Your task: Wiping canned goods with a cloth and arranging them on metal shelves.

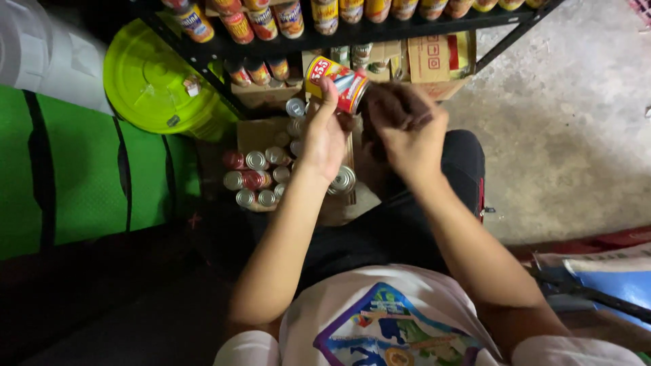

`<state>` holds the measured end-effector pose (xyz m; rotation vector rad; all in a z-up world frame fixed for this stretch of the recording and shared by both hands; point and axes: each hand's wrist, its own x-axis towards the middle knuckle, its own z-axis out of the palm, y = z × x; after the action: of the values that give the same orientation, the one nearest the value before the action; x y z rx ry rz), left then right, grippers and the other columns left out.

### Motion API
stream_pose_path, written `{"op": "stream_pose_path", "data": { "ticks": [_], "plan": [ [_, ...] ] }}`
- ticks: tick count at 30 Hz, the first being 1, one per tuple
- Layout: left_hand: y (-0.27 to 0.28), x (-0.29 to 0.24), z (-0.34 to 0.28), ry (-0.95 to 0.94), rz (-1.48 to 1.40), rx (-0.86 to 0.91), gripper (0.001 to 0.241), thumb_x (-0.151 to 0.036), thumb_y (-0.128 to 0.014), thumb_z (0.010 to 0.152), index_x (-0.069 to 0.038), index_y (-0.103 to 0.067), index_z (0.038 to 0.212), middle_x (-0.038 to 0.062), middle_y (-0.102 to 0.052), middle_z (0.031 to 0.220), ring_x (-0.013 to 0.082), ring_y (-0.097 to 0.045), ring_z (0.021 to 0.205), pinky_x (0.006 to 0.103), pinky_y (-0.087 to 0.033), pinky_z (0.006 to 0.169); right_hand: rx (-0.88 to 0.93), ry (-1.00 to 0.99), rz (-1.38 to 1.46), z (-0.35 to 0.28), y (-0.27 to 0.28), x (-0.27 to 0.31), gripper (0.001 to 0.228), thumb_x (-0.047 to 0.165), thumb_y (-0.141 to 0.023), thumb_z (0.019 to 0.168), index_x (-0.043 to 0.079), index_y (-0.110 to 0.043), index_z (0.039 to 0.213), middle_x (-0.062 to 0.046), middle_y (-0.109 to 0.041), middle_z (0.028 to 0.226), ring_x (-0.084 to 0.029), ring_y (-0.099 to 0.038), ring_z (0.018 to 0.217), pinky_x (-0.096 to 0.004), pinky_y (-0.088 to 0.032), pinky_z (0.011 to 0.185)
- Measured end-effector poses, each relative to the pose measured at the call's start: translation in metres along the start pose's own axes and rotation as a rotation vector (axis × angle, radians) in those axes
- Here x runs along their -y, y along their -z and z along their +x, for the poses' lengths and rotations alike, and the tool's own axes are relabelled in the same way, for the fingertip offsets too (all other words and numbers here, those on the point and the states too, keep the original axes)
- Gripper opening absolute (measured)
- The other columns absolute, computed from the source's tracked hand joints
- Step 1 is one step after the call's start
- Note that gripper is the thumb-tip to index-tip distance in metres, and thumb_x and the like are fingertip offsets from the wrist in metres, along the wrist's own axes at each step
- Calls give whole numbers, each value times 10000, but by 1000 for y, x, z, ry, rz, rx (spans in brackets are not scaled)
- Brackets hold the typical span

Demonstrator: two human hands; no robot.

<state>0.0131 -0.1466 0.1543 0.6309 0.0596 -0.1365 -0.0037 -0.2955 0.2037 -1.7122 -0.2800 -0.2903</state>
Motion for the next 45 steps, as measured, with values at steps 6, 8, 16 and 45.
{"op": "stream_pose_path", "data": {
  "ticks": [6, 8, 16, 45],
  "plan": [
    [-5, -12, 1, -229, 257, -60, 595, -398, -688, 1002, -106, -443, 1460, 88, -657, 1358, 210, -614, 1267, 393, -491, 1100, 202, -206, -11, -2, 6, 10, 242, 73, -772, 944, -60, -732, 1143, -55, -782, 1025, -94, -680, 924, -266, -571, 864],
    [-9, -23, -3, -532, 624, 13, 618, -239, -779, 1012, -105, -443, 1513, 68, -594, 1423, 183, -584, 1306, 363, -484, 1141, 201, -252, 176, 4, 14, 9, 258, 90, -754, 962, -51, -723, 1175, -55, -777, 1066, -89, -692, 948, -261, -569, 880],
    [-46, -50, -25, -794, 1243, -59, 601, 7, -811, 798, -122, -637, 1358, 49, -671, 1361, 215, -610, 1313, 370, -448, 1176, 112, 25, -180, 22, 29, 61, 258, 114, -821, 945, -1, -742, 1162, -80, -763, 1057, -141, -712, 941, -294, -572, 875],
    [-73, -47, -18, -844, 1537, -101, 655, 41, -788, 667, -177, -713, 1281, 43, -699, 1315, 300, -598, 1229, 397, -461, 1092, 263, 112, -464, 40, 31, 86, 179, 135, -734, 933, 18, -763, 1066, -176, -719, 875, -320, -716, 762, -388, -547, 680]
  ]
}}
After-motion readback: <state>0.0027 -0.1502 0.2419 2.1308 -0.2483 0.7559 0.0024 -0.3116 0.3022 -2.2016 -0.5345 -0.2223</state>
